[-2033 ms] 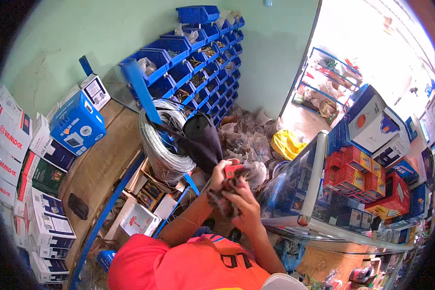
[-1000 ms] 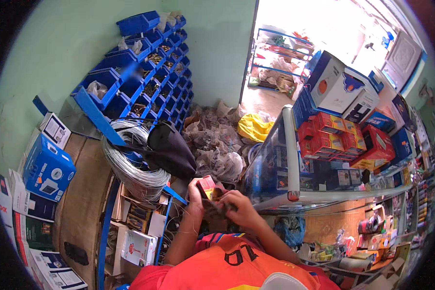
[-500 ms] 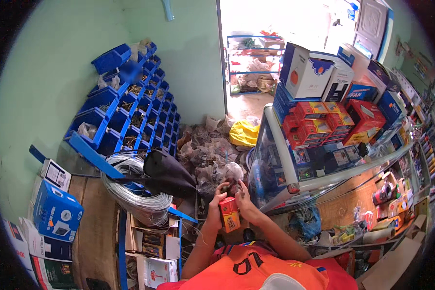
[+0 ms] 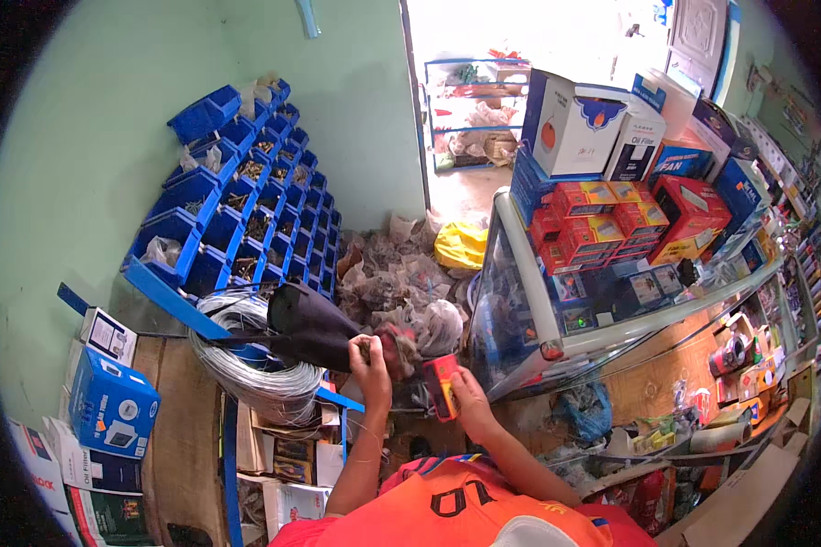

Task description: Packing a small item into a box at a hardware store station.

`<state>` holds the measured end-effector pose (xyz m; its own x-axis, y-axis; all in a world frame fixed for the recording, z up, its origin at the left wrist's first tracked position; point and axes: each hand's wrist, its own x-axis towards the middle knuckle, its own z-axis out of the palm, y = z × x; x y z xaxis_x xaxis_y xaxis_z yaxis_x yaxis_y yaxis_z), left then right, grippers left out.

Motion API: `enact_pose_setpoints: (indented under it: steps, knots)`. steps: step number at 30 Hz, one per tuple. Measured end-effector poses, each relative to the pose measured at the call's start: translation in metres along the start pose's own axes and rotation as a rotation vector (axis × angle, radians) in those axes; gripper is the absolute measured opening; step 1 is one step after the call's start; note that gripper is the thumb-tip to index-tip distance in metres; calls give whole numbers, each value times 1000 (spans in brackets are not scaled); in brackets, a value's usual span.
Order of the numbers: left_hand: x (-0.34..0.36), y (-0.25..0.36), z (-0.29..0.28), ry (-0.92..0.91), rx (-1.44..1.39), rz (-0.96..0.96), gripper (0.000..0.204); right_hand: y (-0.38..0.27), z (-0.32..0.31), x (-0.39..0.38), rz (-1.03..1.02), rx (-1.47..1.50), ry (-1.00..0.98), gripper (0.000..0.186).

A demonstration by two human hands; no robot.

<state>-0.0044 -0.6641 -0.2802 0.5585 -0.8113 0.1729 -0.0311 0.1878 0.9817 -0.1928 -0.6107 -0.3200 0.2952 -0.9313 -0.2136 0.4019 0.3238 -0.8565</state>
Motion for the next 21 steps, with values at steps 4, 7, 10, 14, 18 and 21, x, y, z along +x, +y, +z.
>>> enact_pose_setpoints:
  steps: [4,7,10,14,18,21]
  knots:
    - [-61,30,25,-407,233,250,18,-30,-3,17,11,137,190,44]
    - [-63,54,39,-327,312,613,19,-35,-5,26,-217,54,223,45]
    - [-37,31,33,-206,309,417,22,-45,3,-4,57,-209,154,46]
    - [-60,41,36,-436,277,514,18,-4,-11,38,-280,173,253,46]
    - [-40,34,33,-352,235,372,14,-32,3,12,-71,45,220,49]
    - [-29,41,38,-192,229,395,18,-38,28,-3,-31,12,301,50]
